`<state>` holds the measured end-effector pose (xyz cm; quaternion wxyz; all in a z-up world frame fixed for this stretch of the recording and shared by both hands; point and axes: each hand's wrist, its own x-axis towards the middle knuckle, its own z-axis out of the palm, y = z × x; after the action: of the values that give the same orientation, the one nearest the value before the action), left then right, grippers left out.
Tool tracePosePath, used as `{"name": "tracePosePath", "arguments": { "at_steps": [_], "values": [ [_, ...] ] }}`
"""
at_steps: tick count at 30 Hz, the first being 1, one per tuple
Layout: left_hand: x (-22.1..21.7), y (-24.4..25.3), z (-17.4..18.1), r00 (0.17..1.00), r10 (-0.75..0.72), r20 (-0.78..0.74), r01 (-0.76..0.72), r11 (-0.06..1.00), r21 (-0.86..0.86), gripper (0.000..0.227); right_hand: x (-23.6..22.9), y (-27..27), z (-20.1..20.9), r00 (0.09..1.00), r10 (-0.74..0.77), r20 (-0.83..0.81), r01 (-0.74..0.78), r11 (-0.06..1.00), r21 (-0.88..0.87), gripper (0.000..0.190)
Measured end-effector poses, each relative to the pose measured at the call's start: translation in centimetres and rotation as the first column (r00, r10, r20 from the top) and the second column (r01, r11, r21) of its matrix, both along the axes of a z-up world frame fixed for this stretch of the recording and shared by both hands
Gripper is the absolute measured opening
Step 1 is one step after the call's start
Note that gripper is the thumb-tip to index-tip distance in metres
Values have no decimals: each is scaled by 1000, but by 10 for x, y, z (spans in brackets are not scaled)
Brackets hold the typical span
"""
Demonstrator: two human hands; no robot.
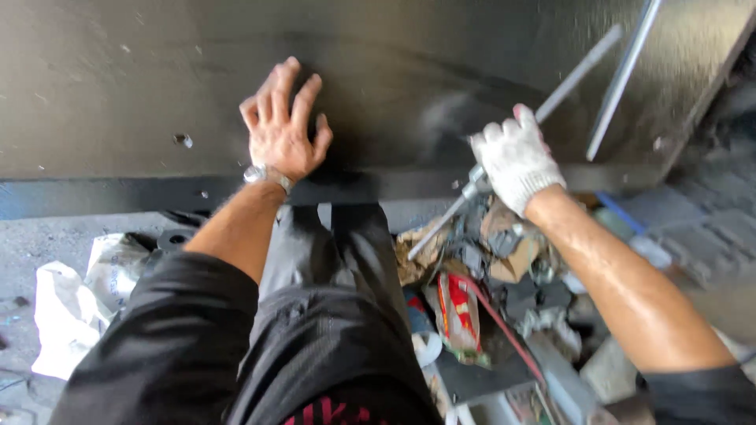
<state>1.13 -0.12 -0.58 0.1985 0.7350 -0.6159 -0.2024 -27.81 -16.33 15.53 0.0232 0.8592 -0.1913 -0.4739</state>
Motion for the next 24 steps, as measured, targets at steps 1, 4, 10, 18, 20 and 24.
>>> {"name": "tracePosePath", "arguments": {
  "at_steps": [1,4,10,18,20,24],
  "values": [
    [0,1,1,1000,-9,14,9,1000,14,59,5,-4,3,997,-62,-37,64,996,65,31],
    [-2,8,0,1000,-15,15,15,1000,27,59,-6,-4,-9,994,-48,-98,61,990,131,34],
    [-3,7,-6,1000,-18,19,18,999,37,59,-16,-13,-17,992,-47,-121,65,986,154,36],
    [-1,4,-3,1000,-14,13,13,998,64,61,-8,-6,-15,807,-580,-117,590,800,107,30],
    [-2,5,-3,1000,-8,-10,9,998,66,60,-21,4,-23,491,-867,86,847,498,187,20],
    [-4,4,-3,1000,-8,-13,9,997,77,60,-50,32,-48,-476,-870,128,836,-403,371,36]
  ]
}}
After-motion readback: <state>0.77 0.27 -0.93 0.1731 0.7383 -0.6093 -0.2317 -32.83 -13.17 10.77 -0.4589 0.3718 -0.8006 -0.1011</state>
